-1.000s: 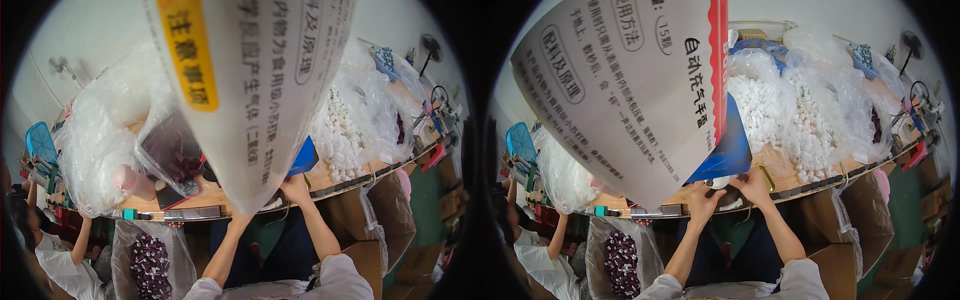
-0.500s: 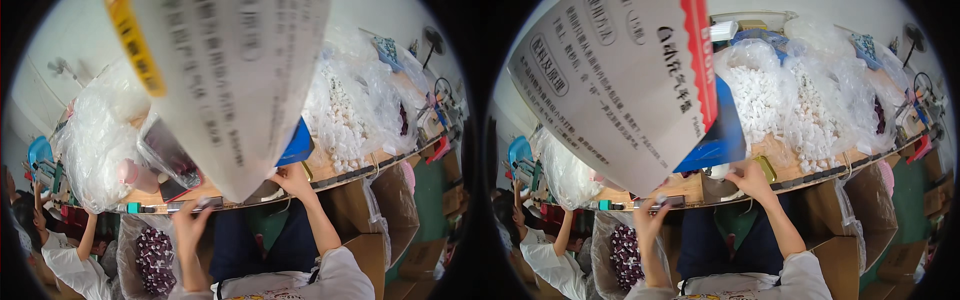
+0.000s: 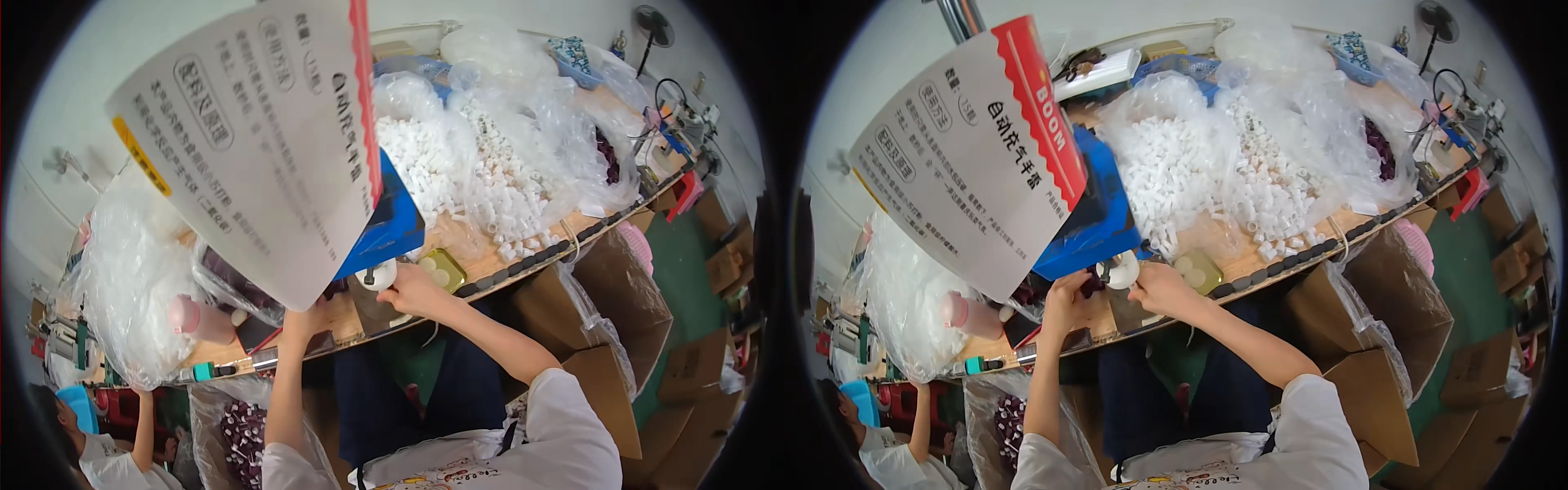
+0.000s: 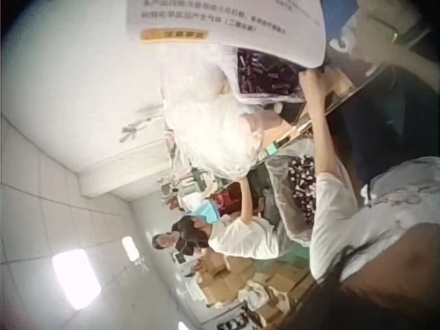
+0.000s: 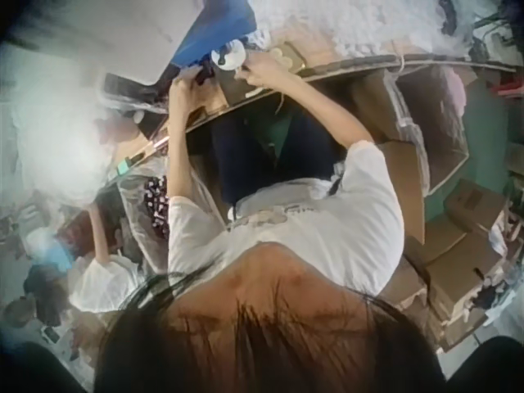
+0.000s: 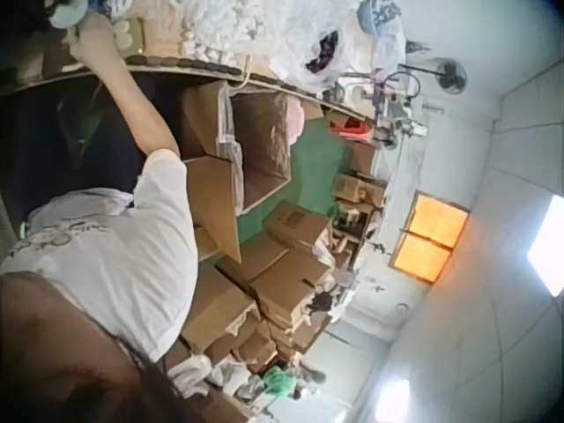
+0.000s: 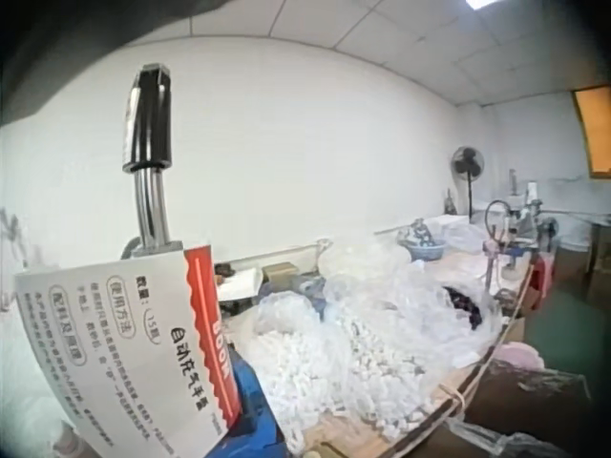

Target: Assembling small purple and white components using a manual press at a factory workbench.

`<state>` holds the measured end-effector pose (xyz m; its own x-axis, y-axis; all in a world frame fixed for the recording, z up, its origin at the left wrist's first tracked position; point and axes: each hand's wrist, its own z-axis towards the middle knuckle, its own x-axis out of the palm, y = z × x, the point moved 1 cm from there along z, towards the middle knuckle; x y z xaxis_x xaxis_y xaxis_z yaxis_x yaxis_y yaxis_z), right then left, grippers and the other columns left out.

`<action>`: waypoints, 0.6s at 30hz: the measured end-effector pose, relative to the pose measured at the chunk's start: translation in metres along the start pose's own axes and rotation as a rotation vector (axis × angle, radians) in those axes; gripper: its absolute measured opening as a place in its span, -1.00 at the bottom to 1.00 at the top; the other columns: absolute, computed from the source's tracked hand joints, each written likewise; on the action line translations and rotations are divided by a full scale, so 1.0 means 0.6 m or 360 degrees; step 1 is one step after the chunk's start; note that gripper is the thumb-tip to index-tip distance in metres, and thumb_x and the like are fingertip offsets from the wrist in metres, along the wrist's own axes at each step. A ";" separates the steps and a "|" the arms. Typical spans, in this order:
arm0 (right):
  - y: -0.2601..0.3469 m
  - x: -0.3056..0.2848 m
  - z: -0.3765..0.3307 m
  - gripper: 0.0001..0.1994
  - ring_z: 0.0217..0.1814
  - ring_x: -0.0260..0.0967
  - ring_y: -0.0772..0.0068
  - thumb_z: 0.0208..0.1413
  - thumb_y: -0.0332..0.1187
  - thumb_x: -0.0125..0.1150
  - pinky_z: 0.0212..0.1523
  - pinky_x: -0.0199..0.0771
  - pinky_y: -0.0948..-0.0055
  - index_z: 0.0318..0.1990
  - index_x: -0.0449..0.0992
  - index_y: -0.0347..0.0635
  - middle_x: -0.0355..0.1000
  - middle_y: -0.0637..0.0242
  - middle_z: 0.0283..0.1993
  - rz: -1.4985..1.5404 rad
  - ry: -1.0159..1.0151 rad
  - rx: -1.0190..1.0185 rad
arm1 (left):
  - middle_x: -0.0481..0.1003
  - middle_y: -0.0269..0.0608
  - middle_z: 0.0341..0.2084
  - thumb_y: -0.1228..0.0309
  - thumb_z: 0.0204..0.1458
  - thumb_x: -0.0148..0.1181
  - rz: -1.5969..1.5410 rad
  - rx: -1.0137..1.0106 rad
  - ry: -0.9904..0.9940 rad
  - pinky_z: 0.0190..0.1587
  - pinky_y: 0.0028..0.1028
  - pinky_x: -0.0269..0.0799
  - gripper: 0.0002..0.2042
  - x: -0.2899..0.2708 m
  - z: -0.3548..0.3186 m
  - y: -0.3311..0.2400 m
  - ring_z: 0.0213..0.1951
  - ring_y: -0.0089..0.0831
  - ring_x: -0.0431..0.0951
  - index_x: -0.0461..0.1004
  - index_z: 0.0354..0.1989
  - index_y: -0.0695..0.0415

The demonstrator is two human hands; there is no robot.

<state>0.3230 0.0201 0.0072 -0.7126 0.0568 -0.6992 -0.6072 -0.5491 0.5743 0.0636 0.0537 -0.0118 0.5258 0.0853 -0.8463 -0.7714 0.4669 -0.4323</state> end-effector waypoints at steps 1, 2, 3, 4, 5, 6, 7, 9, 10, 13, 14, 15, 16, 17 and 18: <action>-0.010 -0.017 -0.001 -0.82 -0.14 0.52 0.12 -0.06 -0.49 0.28 -0.15 0.53 0.22 -0.25 0.57 -0.29 0.54 0.08 -0.25 0.0495 0.0194 0.0416 | 0.58 0.06 -0.06 0.67 -0.05 0.14 0.0103 0.0020 0.0067 0.09 -0.23 0.47 -0.69 0.009 0.004 0.016 0.01 0.01 0.57 0.61 -0.09 0.24; -0.023 -0.033 -0.004 -0.83 -0.15 0.54 0.22 -0.03 -0.45 0.31 -0.16 0.53 0.29 -0.25 0.58 -0.26 0.56 0.13 -0.26 0.0986 0.0369 0.0830 | 0.58 0.06 -0.06 0.67 -0.05 0.14 0.0113 0.0052 0.0056 0.09 -0.23 0.47 -0.69 0.017 0.009 0.029 0.01 0.01 0.57 0.61 -0.09 0.24; -0.055 -0.046 -0.022 -0.83 -0.14 0.54 0.29 -0.01 -0.41 0.32 -0.17 0.51 0.32 -0.25 0.60 -0.24 0.57 0.16 -0.26 0.0713 -0.0068 0.0792 | 0.58 0.08 -0.07 0.67 -0.06 0.14 0.0124 0.0221 -0.0061 0.04 -0.24 0.50 -0.71 0.022 0.002 0.042 -0.04 0.01 0.60 0.61 -0.12 0.26; -0.100 -0.071 -0.050 -0.83 -0.14 0.54 0.36 0.01 -0.37 0.34 -0.17 0.49 0.35 -0.25 0.61 -0.21 0.59 0.19 -0.26 0.0416 -0.0501 0.0750 | 0.59 0.10 -0.08 0.67 -0.07 0.14 0.0115 0.0396 -0.0182 -0.01 -0.25 0.54 -0.73 0.031 0.010 0.045 -0.08 0.00 0.62 0.62 -0.16 0.27; -0.136 -0.100 -0.077 -0.82 -0.42 0.48 0.43 0.04 -0.32 0.39 -0.30 0.49 0.41 -0.30 0.61 -0.23 0.56 0.28 -0.40 0.0172 -0.0943 0.1069 | 0.57 0.14 -0.05 0.64 -0.10 0.18 0.0074 0.0398 -0.0146 -0.01 -0.25 0.54 -0.71 0.031 0.011 0.042 -0.09 0.01 0.63 0.61 -0.14 0.29; -0.180 -0.132 -0.115 -0.82 -0.18 0.49 0.12 -0.01 -0.31 0.39 -0.14 0.44 0.19 -0.31 0.61 -0.20 0.52 0.20 -0.31 -0.0490 -0.1373 0.0994 | 0.57 0.14 -0.05 0.64 -0.10 0.18 0.0060 0.0401 -0.0136 -0.01 -0.25 0.54 -0.71 0.025 0.014 0.025 -0.09 0.01 0.63 0.61 -0.14 0.29; -0.187 -0.156 -0.130 -0.81 -0.18 0.45 0.07 -0.03 -0.30 0.41 -0.14 0.43 0.15 -0.35 0.61 -0.21 0.49 0.18 -0.31 -0.0691 -0.1390 0.1057 | 0.56 0.14 -0.04 0.62 -0.12 0.21 -0.0014 0.0257 0.0047 0.00 -0.25 0.54 -0.70 0.011 0.014 0.011 -0.09 0.00 0.62 0.61 -0.13 0.30; -0.198 -0.192 -0.142 -0.80 -0.17 0.42 0.02 -0.04 -0.28 0.43 -0.14 0.42 0.12 -0.38 0.61 -0.22 0.46 0.16 -0.32 -0.0900 -0.1402 0.1111 | 0.56 0.09 -0.01 0.55 -0.17 0.30 -0.0120 -0.0004 0.0324 0.00 -0.24 0.53 -0.66 -0.015 0.025 -0.032 -0.12 -0.03 0.62 0.60 -0.13 0.30; -0.204 -0.190 -0.136 -0.80 -0.16 0.41 0.03 -0.06 -0.28 0.43 -0.14 0.41 0.12 -0.42 0.61 -0.23 0.45 0.14 -0.29 -0.0955 -0.1297 0.1159 | 0.56 0.09 -0.01 0.55 -0.17 0.30 -0.0106 -0.0028 0.0322 0.00 -0.24 0.53 -0.66 -0.015 0.019 -0.037 -0.12 -0.03 0.62 0.60 -0.13 0.30; -0.215 -0.175 -0.126 -0.81 -0.14 0.41 0.03 -0.07 -0.29 0.44 -0.14 0.41 0.12 -0.47 0.61 -0.24 0.44 0.13 -0.26 -0.0970 -0.1238 0.1169 | 0.61 -0.07 -0.09 0.54 -0.21 0.35 0.0175 0.0234 -0.0040 -0.03 -0.28 0.53 -0.67 0.007 0.016 -0.034 -0.17 -0.04 0.62 0.61 -0.17 0.27; -0.214 -0.170 -0.123 -0.82 -0.14 0.41 0.04 -0.08 -0.32 0.44 -0.14 0.41 0.13 -0.49 0.61 -0.24 0.45 0.13 -0.26 -0.0936 -0.1287 0.1146 | 0.61 -0.07 -0.09 0.54 -0.21 0.35 0.0182 0.0227 -0.0050 -0.03 -0.28 0.53 -0.67 0.011 0.019 -0.023 -0.17 -0.04 0.62 0.61 -0.17 0.27; -0.209 -0.165 -0.123 -0.88 -0.15 0.40 0.02 -0.08 -0.41 0.40 -0.13 0.41 0.11 -0.45 0.61 -0.26 0.44 0.13 -0.28 -0.0863 -0.1356 0.1086 | 0.61 -0.06 -0.13 0.56 -0.16 0.34 0.0167 0.0251 0.0031 -0.07 -0.30 0.55 -0.71 0.015 0.023 -0.013 -0.19 -0.06 0.63 0.62 -0.18 0.26; -0.198 -0.150 -0.122 -0.88 -0.15 0.40 0.02 -0.08 -0.41 0.40 -0.13 0.41 0.11 -0.45 0.61 -0.26 0.44 0.13 -0.28 -0.0856 -0.1354 0.1076 | 0.62 -0.06 -0.18 0.57 -0.11 0.33 0.0151 0.0273 0.0116 -0.10 -0.32 0.57 -0.76 0.021 0.027 -0.005 -0.21 -0.08 0.64 0.62 -0.20 0.24; -0.180 -0.127 -0.119 -0.90 -0.16 0.39 0.01 -0.10 -0.45 0.39 -0.13 0.40 0.11 -0.43 0.61 -0.27 0.43 0.13 -0.30 -0.0541 -0.1352 0.0879 | 0.62 -0.06 -0.18 0.57 -0.11 0.33 0.0168 0.0256 0.0102 -0.10 -0.32 0.57 -0.76 0.027 0.022 0.011 -0.21 -0.08 0.64 0.62 -0.20 0.24; -0.162 -0.103 -0.114 -0.91 -0.17 0.38 0.00 -0.11 -0.49 0.38 -0.13 0.39 0.11 -0.42 0.61 -0.28 0.42 0.13 -0.31 -0.0227 -0.1336 0.0679 | 0.63 -0.08 -0.23 0.56 -0.05 0.32 -0.0014 0.0152 -0.0041 -0.16 -0.35 0.58 -0.82 0.031 0.013 0.028 -0.25 -0.17 0.66 0.62 -0.23 0.25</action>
<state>0.4499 0.0130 -0.0346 -0.5407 0.7713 -0.3359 -0.6669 -0.1496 0.7300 0.0632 0.0699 -0.0326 0.5422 0.1027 -0.8340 -0.7298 0.5496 -0.4067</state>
